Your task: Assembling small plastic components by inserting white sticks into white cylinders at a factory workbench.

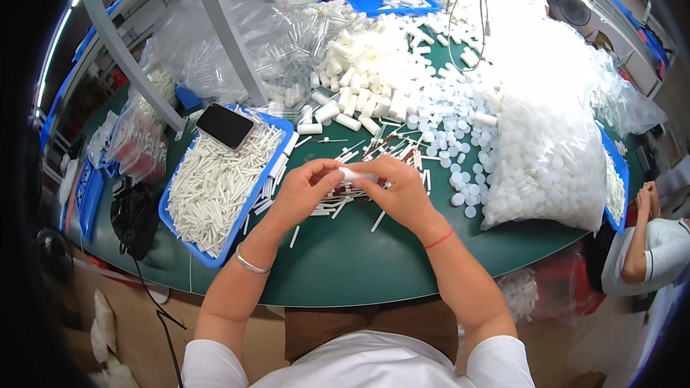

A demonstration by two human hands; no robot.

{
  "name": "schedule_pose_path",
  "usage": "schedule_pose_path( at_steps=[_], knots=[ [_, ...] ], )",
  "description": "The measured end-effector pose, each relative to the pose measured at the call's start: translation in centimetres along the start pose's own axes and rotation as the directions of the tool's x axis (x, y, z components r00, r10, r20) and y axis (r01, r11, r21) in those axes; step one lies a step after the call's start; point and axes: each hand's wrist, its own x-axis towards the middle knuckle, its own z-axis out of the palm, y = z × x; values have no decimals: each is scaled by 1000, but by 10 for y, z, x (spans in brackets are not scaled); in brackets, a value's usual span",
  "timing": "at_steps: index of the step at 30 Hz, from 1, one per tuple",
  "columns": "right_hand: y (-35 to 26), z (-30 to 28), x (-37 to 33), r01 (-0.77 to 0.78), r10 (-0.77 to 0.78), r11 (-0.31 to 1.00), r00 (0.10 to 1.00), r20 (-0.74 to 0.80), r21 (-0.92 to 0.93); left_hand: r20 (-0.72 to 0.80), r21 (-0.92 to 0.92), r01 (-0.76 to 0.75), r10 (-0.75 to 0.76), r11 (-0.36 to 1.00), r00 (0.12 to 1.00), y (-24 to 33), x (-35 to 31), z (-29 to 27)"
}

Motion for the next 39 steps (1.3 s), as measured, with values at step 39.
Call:
schedule_pose_path(
  at_steps=[39],
  knots=[
    [-7, 14, -7, -482, 188, 529, 869, 457, 698, 248, -241, 183, -122, 953, 961, 16, -20, 22]
  ],
)
